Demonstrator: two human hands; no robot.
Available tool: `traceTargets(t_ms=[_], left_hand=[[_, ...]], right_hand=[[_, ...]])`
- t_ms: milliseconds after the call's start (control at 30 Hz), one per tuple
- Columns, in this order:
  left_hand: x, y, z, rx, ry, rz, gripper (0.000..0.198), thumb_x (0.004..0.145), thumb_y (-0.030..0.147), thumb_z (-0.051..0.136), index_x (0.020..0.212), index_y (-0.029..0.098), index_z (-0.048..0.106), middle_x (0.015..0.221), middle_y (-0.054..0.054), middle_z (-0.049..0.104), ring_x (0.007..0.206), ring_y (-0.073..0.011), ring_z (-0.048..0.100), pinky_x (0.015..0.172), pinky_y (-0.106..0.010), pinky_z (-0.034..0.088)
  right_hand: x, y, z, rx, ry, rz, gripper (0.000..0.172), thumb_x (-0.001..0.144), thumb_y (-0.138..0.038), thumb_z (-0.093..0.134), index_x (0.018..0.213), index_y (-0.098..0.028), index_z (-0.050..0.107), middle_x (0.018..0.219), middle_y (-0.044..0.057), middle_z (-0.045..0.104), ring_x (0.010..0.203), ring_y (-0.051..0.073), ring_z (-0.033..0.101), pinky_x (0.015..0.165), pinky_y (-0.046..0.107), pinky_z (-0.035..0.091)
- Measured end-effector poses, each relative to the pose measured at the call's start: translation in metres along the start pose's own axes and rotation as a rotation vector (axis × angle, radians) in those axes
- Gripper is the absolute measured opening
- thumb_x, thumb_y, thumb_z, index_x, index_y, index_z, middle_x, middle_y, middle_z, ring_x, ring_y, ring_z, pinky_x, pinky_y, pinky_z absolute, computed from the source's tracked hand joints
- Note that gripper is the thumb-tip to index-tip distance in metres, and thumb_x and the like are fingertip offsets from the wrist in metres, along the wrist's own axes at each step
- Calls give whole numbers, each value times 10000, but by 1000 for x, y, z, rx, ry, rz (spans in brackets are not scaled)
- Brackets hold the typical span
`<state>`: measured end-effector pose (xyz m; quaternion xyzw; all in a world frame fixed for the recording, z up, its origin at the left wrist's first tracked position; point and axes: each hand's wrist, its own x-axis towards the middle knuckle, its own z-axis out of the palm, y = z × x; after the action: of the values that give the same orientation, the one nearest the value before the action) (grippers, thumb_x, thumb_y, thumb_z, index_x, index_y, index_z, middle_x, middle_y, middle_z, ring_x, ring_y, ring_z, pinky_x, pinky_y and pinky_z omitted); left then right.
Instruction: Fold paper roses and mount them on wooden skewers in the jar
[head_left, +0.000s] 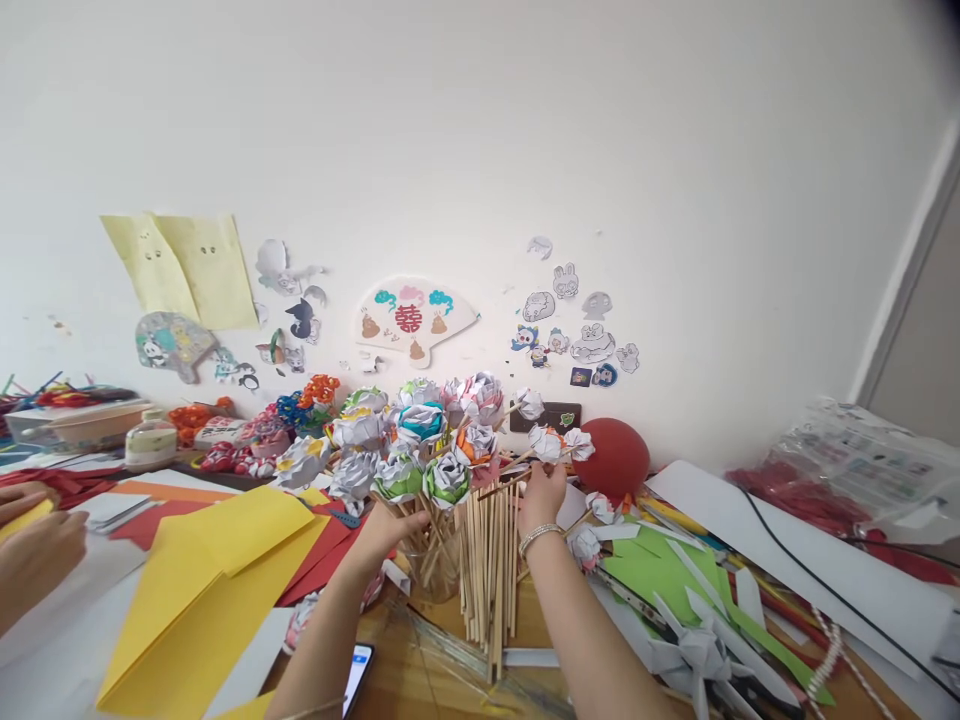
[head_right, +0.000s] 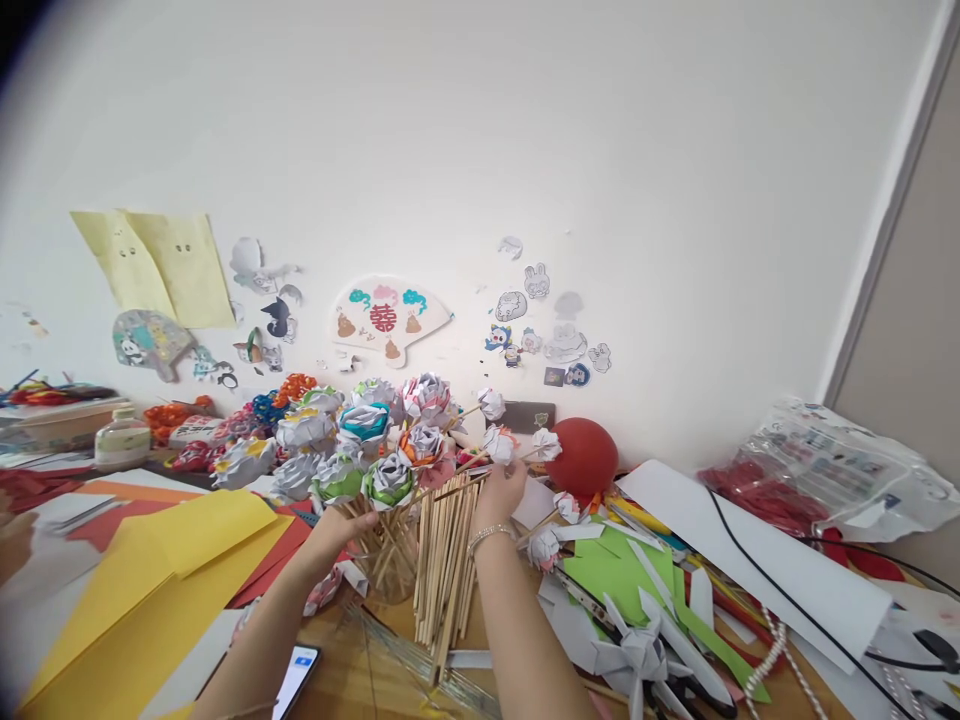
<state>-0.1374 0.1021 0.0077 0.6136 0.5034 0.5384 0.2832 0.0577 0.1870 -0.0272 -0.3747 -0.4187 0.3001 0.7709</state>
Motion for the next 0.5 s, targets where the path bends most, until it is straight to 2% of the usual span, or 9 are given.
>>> traceTargets(t_ms=[67,133,267,333,433,500], left_hand=[[-1,2,1,-13,2,1,551,538,452,678,987,137,633,980,-129,692,1100,-335,524,993,-453,334],[-1,3,1,-27,5,-1,544,533,440,685,983,139,634,1007,-127,686,1095,-336,528,985,-450,345],[1,1,1,-48,4,-7,557,520,419,698,991,130,630,1068,-130,664,1099,-337,526,978,-443,356],[2,-1,1,-49,1,-9,565,530,419,694,1006,123,626,1081,-136,657,1103,-339,523,967,-447,367],[2,-3,2,-48,-5,-4,585,533,421,693,1030,120,619,1098,-139,649,1122,-337,508,973,-447,359],[3,-4,2,-47,-7,2,599,523,424,697,1032,117,618,1103,-136,647,1128,-335,502,983,-443,348]], right_hand=[[-16,-3,-10,33,71,52,143,821,-320,437,881,-203,493,753,3,569,624,139,580,536,259,488],[-31,-11,-17,67,102,87,123,767,-308,485,843,-216,455,714,-11,547,615,138,589,560,264,500],[-52,-43,-24,106,117,91,158,776,-295,494,891,-230,407,811,11,556,733,148,612,679,310,516],[-59,-64,-25,93,99,58,167,775,-302,536,886,-229,435,859,26,566,792,162,602,713,319,507],[-71,-87,-21,-27,-89,-228,72,824,-261,498,880,-216,491,928,61,588,865,180,587,783,340,479],[-77,-91,-15,-139,-220,-374,53,842,-228,467,862,-216,515,896,61,604,862,186,586,782,336,470]])
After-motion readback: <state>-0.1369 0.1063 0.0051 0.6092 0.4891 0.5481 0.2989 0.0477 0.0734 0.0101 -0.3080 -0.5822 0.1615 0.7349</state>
